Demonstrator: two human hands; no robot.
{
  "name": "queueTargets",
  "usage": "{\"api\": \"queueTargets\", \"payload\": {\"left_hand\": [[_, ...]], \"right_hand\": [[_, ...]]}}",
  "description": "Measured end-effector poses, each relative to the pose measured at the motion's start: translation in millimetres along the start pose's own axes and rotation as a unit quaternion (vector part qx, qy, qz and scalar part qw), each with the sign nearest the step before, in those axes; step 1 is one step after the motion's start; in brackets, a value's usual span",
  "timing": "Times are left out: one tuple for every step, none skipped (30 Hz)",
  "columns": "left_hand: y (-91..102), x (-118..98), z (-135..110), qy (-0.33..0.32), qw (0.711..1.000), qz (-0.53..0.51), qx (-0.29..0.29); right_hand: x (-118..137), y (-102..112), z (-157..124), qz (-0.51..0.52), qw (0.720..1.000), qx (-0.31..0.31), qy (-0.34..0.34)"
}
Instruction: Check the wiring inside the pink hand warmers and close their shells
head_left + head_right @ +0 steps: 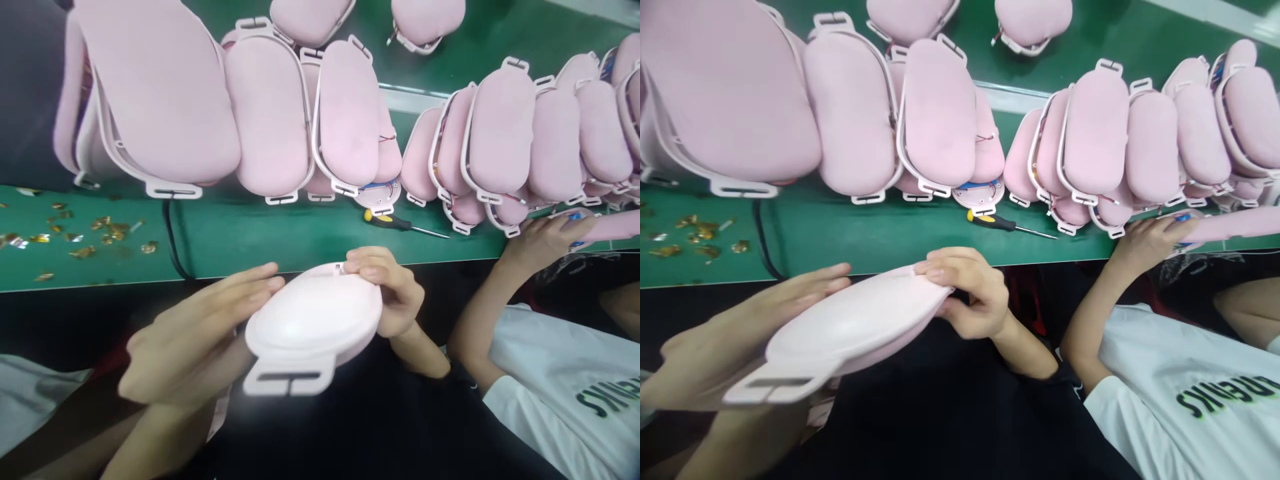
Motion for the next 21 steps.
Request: {"api": "queueTargets", "payload": {"left_hand": [[-3.0,-3.7,3.2,-0.01,1.0,0.001,0.0],[-6.2,-6.9,7.1,-0.014,1.0,0.0,-0.007],[-9.5,-9.5,11.3,-0.032,0.999,-0.007,-0.018],[-13.1,-11.3,15.5,-0.061,0.998,-0.013,-0.013],[-16.7,-12.0,19.1,-0.09,0.996,-0.024,-0.002],[-20.1,-11.7,21.9,-0.115,0.993,-0.037,0.011],[-23.2,-10.7,23.5,-0.133,0.989,-0.052,0.024],[-25.9,-9.4,24.0,-0.146,0.987,-0.065,0.03],[-28.0,-8.1,23.6,-0.146,0.986,-0.074,0.029],[-29.6,-7.2,22.5,-0.132,0.988,-0.076,0.021],[-30.7,-7.0,20.9,-0.118,0.99,-0.076,0.01],[-31.6,-7.7,19.3,-0.1,0.992,-0.078,0.002],[-32.3,-9.1,18.0,-0.079,0.994,-0.082,-0.001],[-32.9,-11.1,17.3,-0.059,0.995,-0.085,0.002],[-33.5,-13.6,17.2,-0.043,0.995,-0.086,0.006],[-34.0,-16.3,17.9,-0.035,0.995,-0.088,0.011],[-34.3,-18.9,19.1,-0.033,0.995,-0.09,0.015],[-34.5,-21.2,21.1,-0.033,0.995,-0.092,0.018],[-34.3,-23.1,23.5,-0.036,0.995,-0.094,0.021],[-33.8,-24.6,26.6,-0.04,0.994,-0.095,0.025],[-32.8,-25.6,30.0,-0.047,0.994,-0.095,0.029]], "right_hand": [[1.7,0.0,1.1,-0.005,1.0,0.006,0.0],[4.2,-0.2,2.6,-0.011,1.0,0.019,0.002],[7.2,-0.6,4.0,-0.011,0.999,0.033,0.006],[10.0,-1.1,4.9,-0.006,0.999,0.037,0.011],[12.2,-2.2,5.0,-0.002,0.999,0.035,0.019],[13.6,-3.8,4.2,-0.003,0.999,0.033,0.032],[13.8,-5.8,2.6,-0.012,0.999,0.029,0.044],[13.2,-8.0,0.6,-0.024,0.998,0.023,0.055],[12.1,-10.1,-1.4,-0.033,0.997,0.017,0.067],[10.7,-11.9,-2.7,-0.038,0.996,0.013,0.074],[9.6,-13.1,-3.2,-0.042,0.996,0.01,0.075],[8.9,-13.7,-2.7,-0.046,0.997,0.0,0.069],[8.8,-13.8,-1.3,-0.049,0.997,-0.001,0.058],[9.2,-13.8,0.7,-0.048,0.998,0.006,0.045],[10.0,-13.6,2.9,-0.044,0.998,0.014,0.035],[10.6,-13.3,4.7,-0.035,0.999,0.013,0.03],[10.9,-13.2,5.7,-0.025,0.999,0.006,0.036],[10.4,-13.1,5.5,-0.02,0.999,-0.008,0.05],[8.8,-13.0,4.1,-0.026,0.997,-0.029,0.063],[6.0,-13.1,1.4,-0.038,0.996,-0.048,0.069],[2.4,-13.4,-2.5,-0.052,0.995,-0.051,0.065]]}}
Point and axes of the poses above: each hand's wrist, its own z-axis towards the middle knuckle, its own y-axis out of the back of the hand, x = y × z, the point moved 1 cm from there along z, towards the middle knuckle, and after that the axes turned 9 degrees about -z, right-handed, at the moved point
